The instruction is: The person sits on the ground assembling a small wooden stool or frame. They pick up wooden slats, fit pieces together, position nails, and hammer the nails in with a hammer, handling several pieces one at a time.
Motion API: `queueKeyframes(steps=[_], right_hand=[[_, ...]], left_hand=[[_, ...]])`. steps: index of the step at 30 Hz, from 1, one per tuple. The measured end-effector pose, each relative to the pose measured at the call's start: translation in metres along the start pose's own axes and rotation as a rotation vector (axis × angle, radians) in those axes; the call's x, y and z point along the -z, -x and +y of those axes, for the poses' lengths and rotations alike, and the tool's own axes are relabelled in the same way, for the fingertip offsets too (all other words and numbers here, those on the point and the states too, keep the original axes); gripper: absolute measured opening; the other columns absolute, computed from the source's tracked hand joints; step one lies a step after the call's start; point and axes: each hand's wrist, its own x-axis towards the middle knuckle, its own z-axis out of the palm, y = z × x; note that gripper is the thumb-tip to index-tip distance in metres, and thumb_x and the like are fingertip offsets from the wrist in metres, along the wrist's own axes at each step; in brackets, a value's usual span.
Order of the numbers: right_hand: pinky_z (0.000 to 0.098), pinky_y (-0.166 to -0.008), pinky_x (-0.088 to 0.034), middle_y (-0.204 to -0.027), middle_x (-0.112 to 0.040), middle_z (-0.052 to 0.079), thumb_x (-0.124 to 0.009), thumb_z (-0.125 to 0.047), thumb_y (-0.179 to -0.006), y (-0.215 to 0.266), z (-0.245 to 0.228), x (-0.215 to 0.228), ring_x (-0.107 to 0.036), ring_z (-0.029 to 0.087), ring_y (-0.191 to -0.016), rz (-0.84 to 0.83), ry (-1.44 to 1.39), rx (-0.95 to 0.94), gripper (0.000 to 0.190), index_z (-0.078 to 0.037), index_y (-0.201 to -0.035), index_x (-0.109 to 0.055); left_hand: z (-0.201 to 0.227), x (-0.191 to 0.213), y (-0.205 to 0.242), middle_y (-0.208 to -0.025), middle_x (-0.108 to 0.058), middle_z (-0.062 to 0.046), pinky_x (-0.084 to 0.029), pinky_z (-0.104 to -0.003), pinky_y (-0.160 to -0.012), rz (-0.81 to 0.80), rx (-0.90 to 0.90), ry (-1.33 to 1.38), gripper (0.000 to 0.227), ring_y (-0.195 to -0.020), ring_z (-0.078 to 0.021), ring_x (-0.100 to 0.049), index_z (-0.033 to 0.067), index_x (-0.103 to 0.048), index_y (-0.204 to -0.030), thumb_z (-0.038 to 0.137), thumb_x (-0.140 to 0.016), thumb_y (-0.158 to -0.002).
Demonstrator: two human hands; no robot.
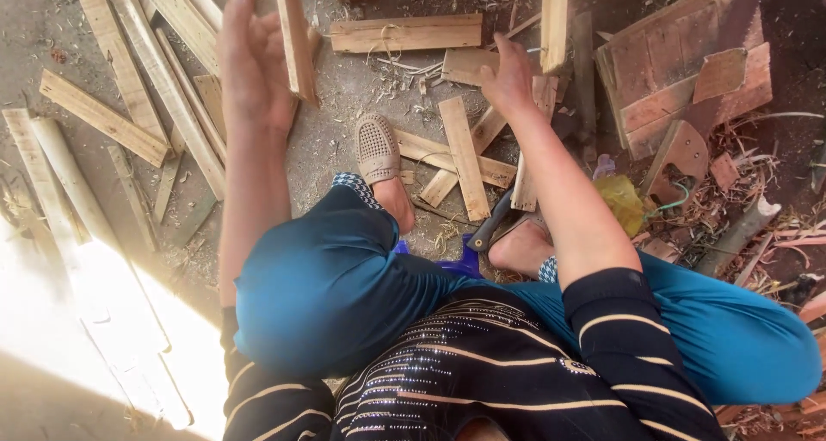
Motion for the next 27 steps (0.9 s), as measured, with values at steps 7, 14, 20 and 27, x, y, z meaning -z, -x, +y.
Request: queueKeyframes(steps=[7,14,20,27], right_hand=[[0.0556,-0.116,-0.034,-0.155,-0.041,0.020,-0.066,-0.004,-0.093,-0.072,0.014,-0.048,-0.040,0.042,-0.137,0.015,0.094,0.089,0.082,-0.014,-0.159,-0.019],[0.0406,-0.114,-0.041,-0.141,-0.057,0.015,-0.069,0.007,-0.079,-0.067,-0.007,-0.040,-0.053,0.032,-0.131,0.080,-0.185,-0.071,0.067,-0.008,-0.141,-0.051],[0.0294,-0.075,-0.055,-0.105,-0.067,0.009,-0.070,0.004,-0.081,-0.007,-0.039,-0.005,-0.062,0.018,-0.086,0.037,-0.432,0.138,0.043,-0.003,-0.123,-0.064],[0.0196,-0.070,-0.063,-0.105,-0.072,0.013,-0.072,0.018,-0.086,0.083,-0.075,0.053,-0.064,0.013,-0.079,0.006,-0.629,0.286,0.073,-0.009,-0.151,-0.048]], left_hand=[[-0.010,0.007,0.025,-0.120,-0.069,-0.022,-0.062,-0.033,-0.081,-0.039,-0.005,0.064,0.089,-0.100,-0.0233,-0.071,0.0010,-0.030,-0.159,0.043,-0.063,-0.088],[-0.017,0.010,0.029,-0.111,-0.070,-0.018,-0.060,-0.030,-0.080,-0.013,-0.021,0.091,0.082,-0.096,-0.0214,-0.071,-0.0054,-0.038,-0.152,0.041,-0.067,-0.090],[-0.034,0.028,0.024,-0.096,-0.066,-0.005,-0.055,-0.034,-0.088,0.052,0.030,0.015,0.067,-0.093,-0.0171,-0.067,-0.0006,-0.047,-0.149,0.037,-0.060,-0.095],[-0.056,0.038,0.043,-0.104,-0.063,-0.008,-0.054,-0.027,-0.078,0.057,0.076,-0.295,0.056,-0.089,-0.0127,-0.060,-0.0015,-0.051,-0.144,0.020,-0.058,-0.094]])
